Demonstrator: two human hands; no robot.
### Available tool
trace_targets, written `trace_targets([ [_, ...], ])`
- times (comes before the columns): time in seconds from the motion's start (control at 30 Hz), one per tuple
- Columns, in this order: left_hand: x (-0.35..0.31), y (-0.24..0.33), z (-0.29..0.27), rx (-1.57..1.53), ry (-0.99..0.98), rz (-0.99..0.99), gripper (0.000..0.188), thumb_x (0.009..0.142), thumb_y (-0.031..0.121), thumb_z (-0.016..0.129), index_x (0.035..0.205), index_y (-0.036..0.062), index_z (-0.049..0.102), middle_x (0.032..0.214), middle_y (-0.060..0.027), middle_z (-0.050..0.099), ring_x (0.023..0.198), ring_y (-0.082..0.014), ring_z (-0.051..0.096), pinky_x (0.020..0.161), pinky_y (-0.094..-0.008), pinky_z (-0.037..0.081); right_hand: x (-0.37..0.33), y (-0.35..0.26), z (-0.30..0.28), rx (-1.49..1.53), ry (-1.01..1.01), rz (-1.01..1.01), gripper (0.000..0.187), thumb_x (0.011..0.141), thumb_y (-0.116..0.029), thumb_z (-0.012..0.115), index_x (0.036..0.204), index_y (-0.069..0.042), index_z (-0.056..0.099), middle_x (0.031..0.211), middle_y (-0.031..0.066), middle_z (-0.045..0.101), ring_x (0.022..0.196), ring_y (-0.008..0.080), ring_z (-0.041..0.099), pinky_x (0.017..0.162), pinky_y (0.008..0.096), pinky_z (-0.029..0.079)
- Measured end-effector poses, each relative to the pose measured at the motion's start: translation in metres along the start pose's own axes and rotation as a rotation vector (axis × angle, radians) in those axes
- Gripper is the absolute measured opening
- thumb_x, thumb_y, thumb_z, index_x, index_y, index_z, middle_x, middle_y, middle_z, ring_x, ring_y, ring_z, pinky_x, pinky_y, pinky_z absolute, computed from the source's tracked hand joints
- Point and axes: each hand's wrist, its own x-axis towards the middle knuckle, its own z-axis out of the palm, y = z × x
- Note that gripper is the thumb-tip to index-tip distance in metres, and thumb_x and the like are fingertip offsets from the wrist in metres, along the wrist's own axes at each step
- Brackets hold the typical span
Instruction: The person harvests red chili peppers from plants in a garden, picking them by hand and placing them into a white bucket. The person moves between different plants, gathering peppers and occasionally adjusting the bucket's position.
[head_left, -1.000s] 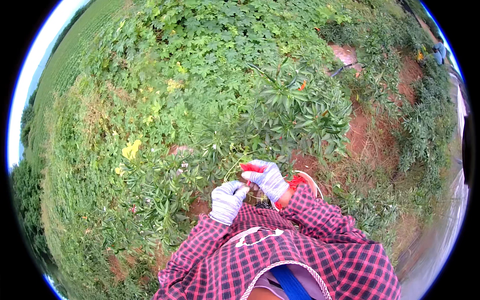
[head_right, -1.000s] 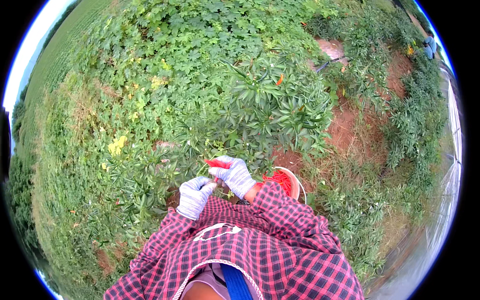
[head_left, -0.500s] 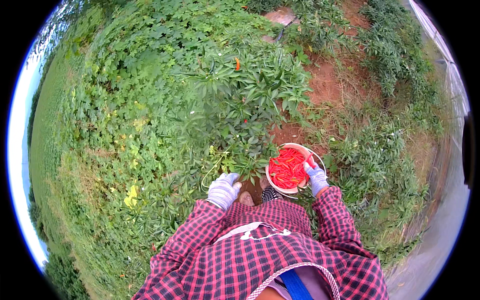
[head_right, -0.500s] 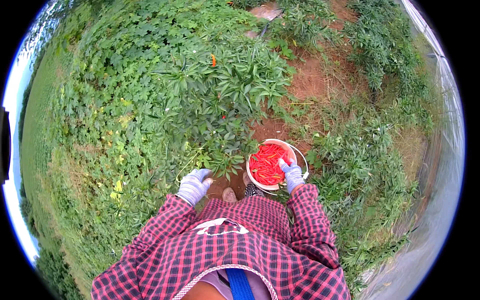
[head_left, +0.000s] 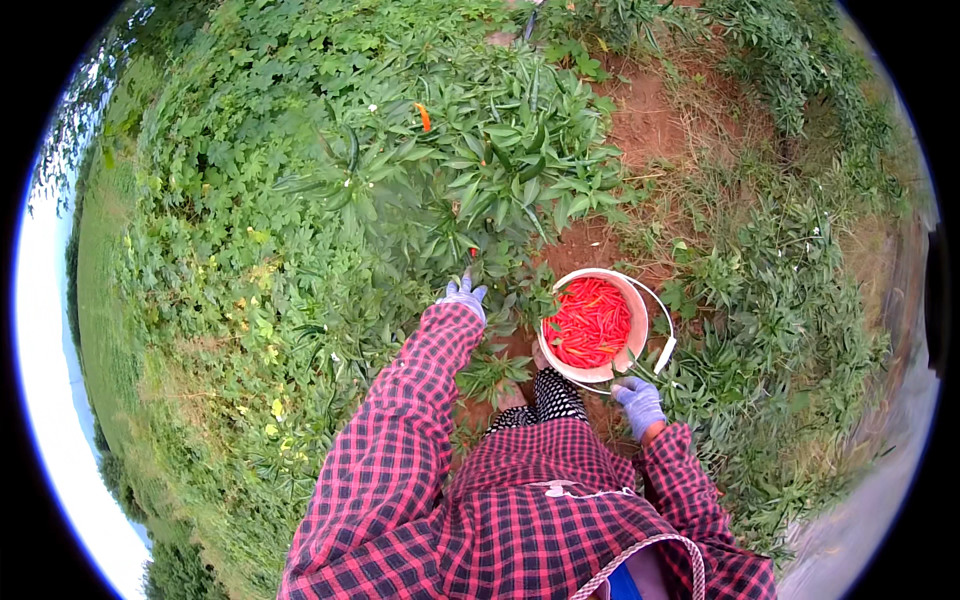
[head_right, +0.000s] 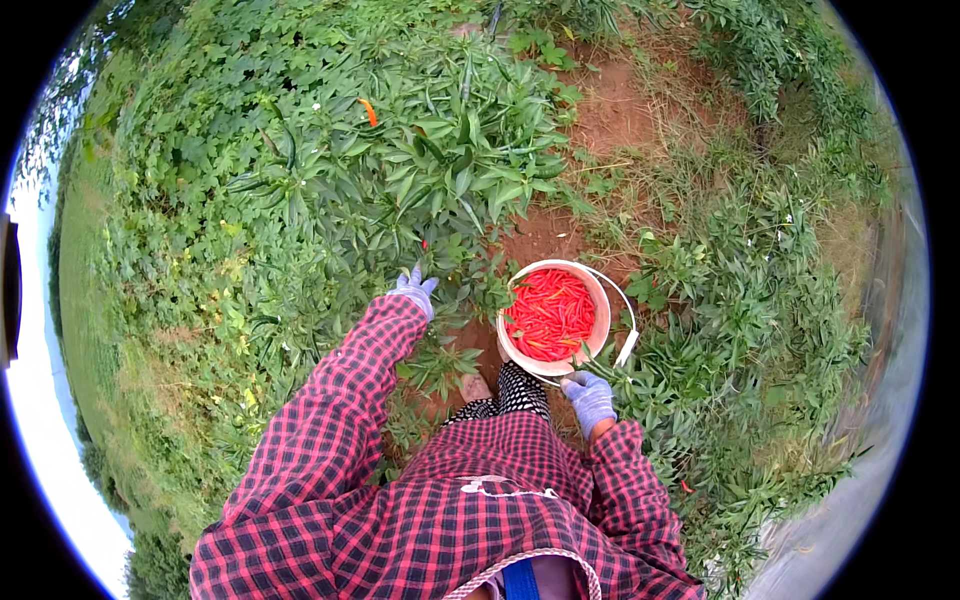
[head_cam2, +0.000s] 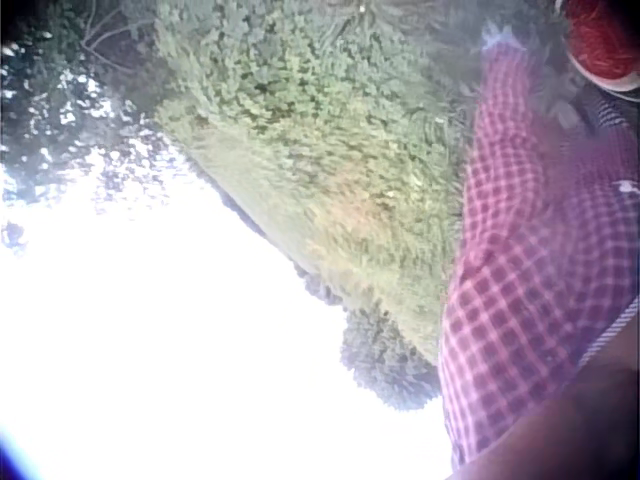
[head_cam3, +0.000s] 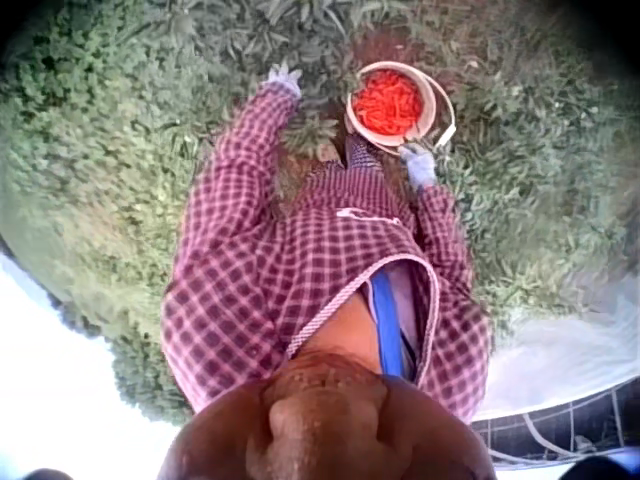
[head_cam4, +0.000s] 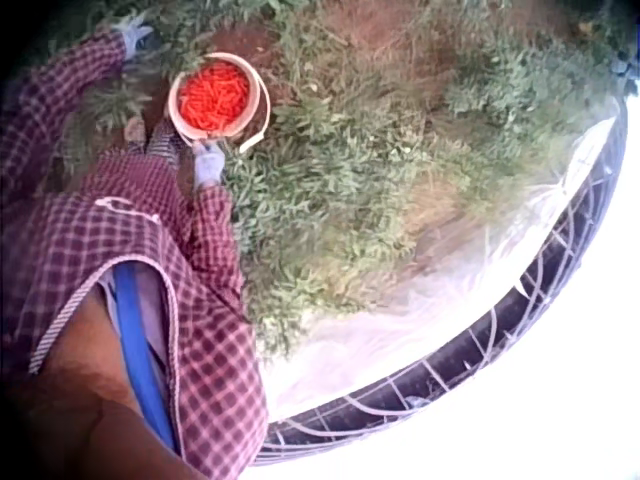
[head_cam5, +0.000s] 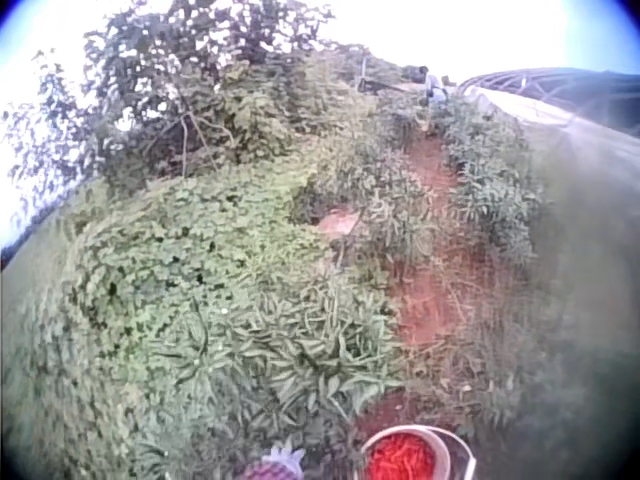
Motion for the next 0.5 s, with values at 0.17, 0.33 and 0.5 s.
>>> trace_targets([
  [0.17, 0.001, -0.004, 0.058, 0.09, 0.036, 0.075, 0.073, 0.075, 0.027, 0.059, 0.138, 0.0227, 0.022, 0.147, -0.0062, 0.005, 0.131, -0.0282, 0.019, 0.101, -0.0407, 0.03, 0.06, -0.056, 0.044, -0.02, -0.108, -0.219, 0.016, 0.075, -0.01, 0.059, 0.085, 0.001, 0.064, 0.076, 0.0067, 0.063, 0.07, 0.015, 0.057, 0.064, 0.0279, 0.045],
  [0.33, 0.011, -0.02, 0.084, 0.08, 0.114, 0.107, 0.061, 0.082, 0.02, 0.044, 0.139, 0.0164, 0.022, 0.146, -0.0048, 0.014, 0.132, -0.0254, 0.021, 0.101, -0.0396, 0.03, 0.133, -0.14, 0.154, 0.285, -0.312, -0.448, 0.016, 0.08, -0.007, 0.056, 0.094, 0.001, 0.058, 0.075, 0.0068, 0.059, 0.067, 0.0138, 0.056, 0.058, 0.0249, 0.046],
  [0.5, 0.014, -0.008, 0.087, 0.089, 0.15, 0.135, 0.068, 0.079, 0.031, 0.055, 0.137, 0.0144, 0.025, 0.142, -0.0042, 0.025, 0.129, -0.0221, 0.026, 0.1, -0.0398, 0.03, 0.18, -0.141, 0.253, 0.302, -0.316, -0.266, 0.017, 0.08, -0.009, 0.057, 0.095, 0.0, 0.058, 0.076, 0.0066, 0.059, 0.067, 0.0136, 0.056, 0.056, 0.0244, 0.045],
])
